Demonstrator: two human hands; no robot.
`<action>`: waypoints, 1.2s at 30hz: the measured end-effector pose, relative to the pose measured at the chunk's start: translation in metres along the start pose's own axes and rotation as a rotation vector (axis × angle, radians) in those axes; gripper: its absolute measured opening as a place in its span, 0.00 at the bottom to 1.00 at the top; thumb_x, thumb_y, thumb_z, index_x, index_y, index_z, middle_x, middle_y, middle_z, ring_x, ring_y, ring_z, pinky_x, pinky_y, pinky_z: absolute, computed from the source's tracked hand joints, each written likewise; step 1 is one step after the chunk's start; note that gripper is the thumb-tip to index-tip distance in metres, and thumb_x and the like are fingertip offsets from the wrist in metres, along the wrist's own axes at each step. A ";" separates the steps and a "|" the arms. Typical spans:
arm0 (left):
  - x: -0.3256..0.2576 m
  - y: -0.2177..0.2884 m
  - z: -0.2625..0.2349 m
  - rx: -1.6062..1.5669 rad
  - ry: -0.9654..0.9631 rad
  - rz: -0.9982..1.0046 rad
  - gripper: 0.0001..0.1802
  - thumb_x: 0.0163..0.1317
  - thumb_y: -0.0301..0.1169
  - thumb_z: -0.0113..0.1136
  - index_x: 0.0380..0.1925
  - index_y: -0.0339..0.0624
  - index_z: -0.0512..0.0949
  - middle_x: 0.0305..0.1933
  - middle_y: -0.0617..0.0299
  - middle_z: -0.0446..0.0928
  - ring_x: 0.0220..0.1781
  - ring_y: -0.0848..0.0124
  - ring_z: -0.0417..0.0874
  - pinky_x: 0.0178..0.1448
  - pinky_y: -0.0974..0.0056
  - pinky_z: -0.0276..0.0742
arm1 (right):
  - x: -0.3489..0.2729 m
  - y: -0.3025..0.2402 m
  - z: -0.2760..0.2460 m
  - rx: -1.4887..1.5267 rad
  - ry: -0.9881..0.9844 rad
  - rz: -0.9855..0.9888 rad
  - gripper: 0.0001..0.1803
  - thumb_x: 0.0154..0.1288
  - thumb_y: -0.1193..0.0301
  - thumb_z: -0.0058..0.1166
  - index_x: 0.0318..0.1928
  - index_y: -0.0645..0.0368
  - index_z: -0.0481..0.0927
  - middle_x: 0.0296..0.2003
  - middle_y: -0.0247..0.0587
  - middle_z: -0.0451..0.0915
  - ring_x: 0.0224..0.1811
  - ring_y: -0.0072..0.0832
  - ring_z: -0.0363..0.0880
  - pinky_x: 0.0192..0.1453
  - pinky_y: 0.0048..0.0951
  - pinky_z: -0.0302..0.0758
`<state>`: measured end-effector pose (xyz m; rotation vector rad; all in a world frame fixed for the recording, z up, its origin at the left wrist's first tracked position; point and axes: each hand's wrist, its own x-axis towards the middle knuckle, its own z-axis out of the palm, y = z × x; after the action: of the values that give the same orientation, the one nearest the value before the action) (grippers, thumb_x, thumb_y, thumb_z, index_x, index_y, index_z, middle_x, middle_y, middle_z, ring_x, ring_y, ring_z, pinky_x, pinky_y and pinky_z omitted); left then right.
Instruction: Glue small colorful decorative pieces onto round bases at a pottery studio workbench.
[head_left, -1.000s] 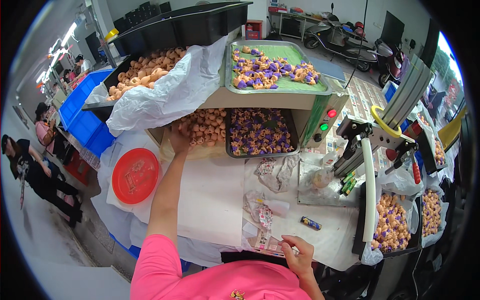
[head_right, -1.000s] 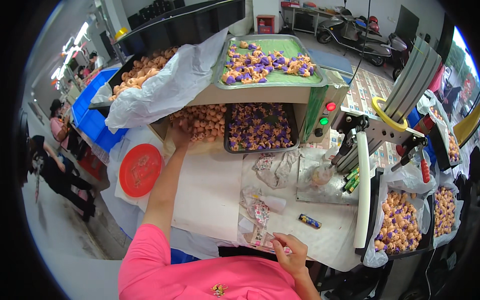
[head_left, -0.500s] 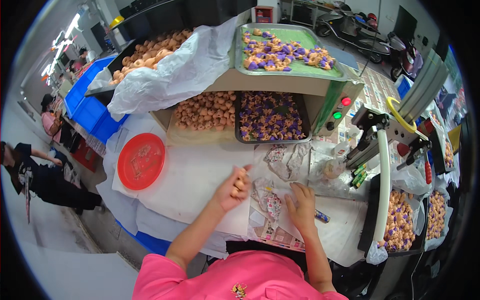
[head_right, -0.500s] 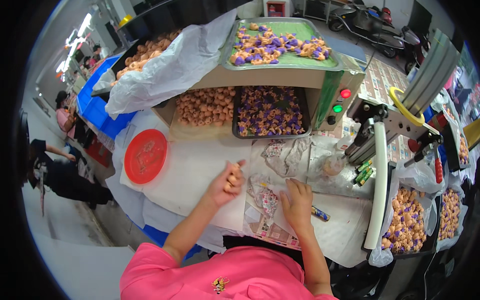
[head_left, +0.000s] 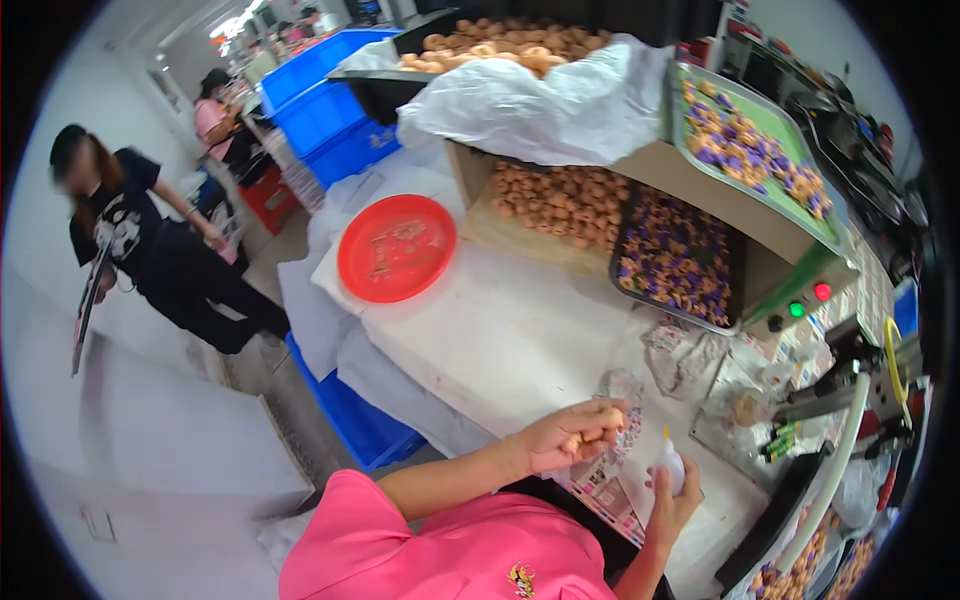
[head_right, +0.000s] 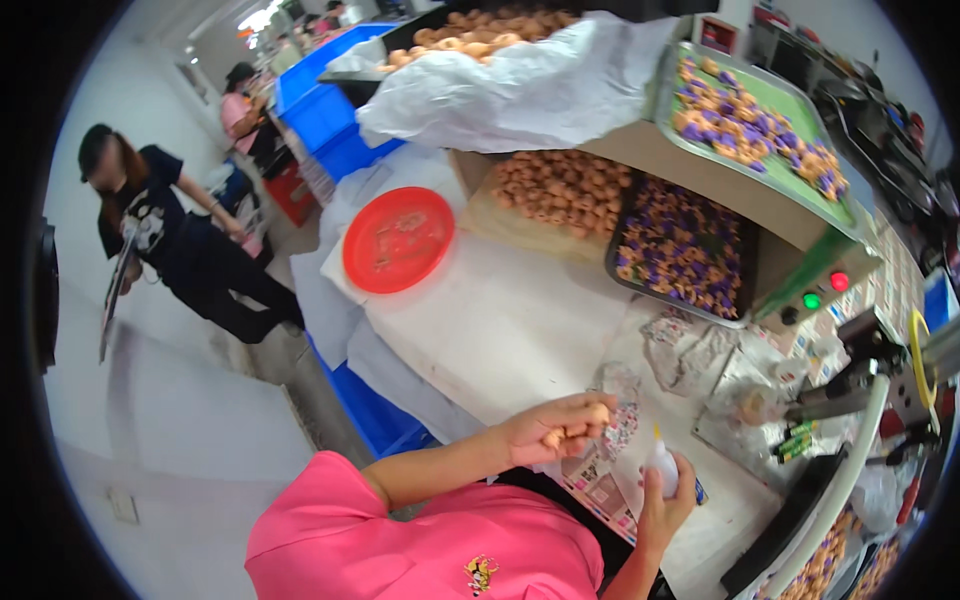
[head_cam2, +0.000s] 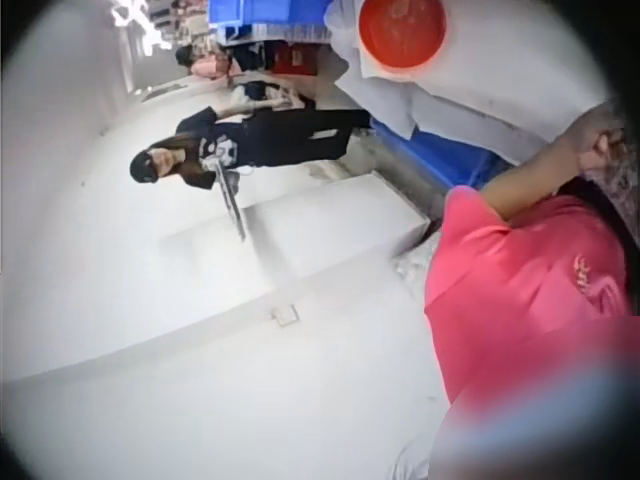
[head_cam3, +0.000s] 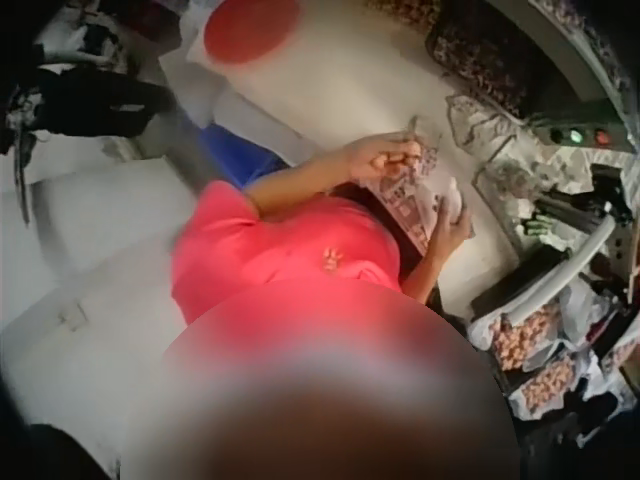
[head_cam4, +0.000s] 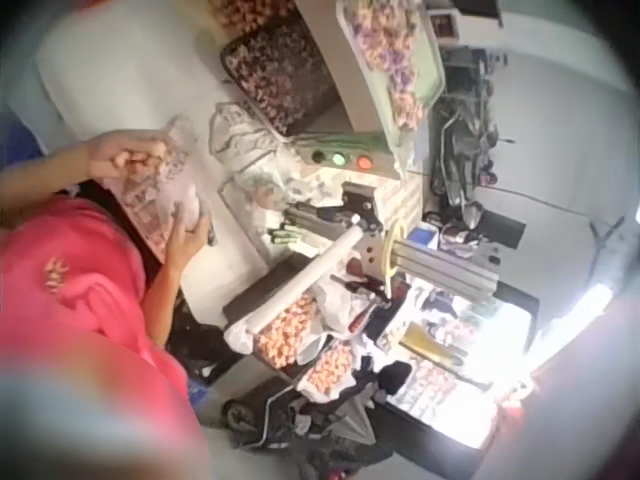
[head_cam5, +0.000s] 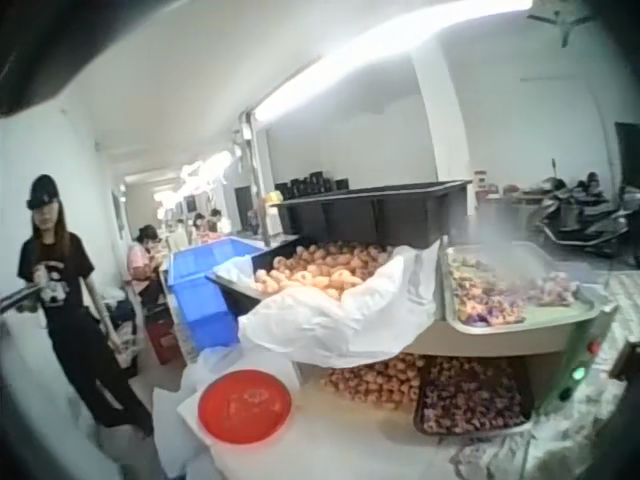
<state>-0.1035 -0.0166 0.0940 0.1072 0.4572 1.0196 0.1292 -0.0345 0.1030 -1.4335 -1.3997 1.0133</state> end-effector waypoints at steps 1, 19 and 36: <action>0.001 -0.006 0.003 0.027 -0.020 -0.047 0.22 0.66 0.30 0.56 0.60 0.42 0.68 0.46 0.65 0.76 0.42 0.79 0.78 0.42 0.74 0.77 | -0.009 -0.007 -0.002 0.119 0.028 0.054 0.18 0.60 0.66 0.60 0.46 0.63 0.74 0.36 0.37 0.76 0.32 0.24 0.77 0.33 0.22 0.73; 0.101 -0.077 0.008 0.070 -0.035 -0.160 0.21 0.65 0.29 0.57 0.57 0.40 0.70 0.50 0.59 0.76 0.51 0.70 0.81 0.51 0.73 0.82 | 0.022 0.037 -0.073 0.080 0.289 -0.316 0.23 0.46 0.63 0.75 0.36 0.62 0.76 0.31 0.35 0.69 0.31 0.25 0.67 0.36 0.25 0.65; 0.097 -0.088 0.009 0.133 -0.008 -0.151 0.17 0.65 0.27 0.57 0.54 0.43 0.72 0.52 0.60 0.75 0.52 0.67 0.81 0.48 0.72 0.84 | 0.019 0.044 -0.077 -0.086 0.258 -0.472 0.21 0.48 0.67 0.72 0.39 0.64 0.79 0.27 0.39 0.75 0.25 0.29 0.68 0.29 0.27 0.66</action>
<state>0.0131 0.0198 0.0454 0.1922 0.5181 0.8401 0.2166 -0.0184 0.0835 -1.1636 -1.5024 0.4567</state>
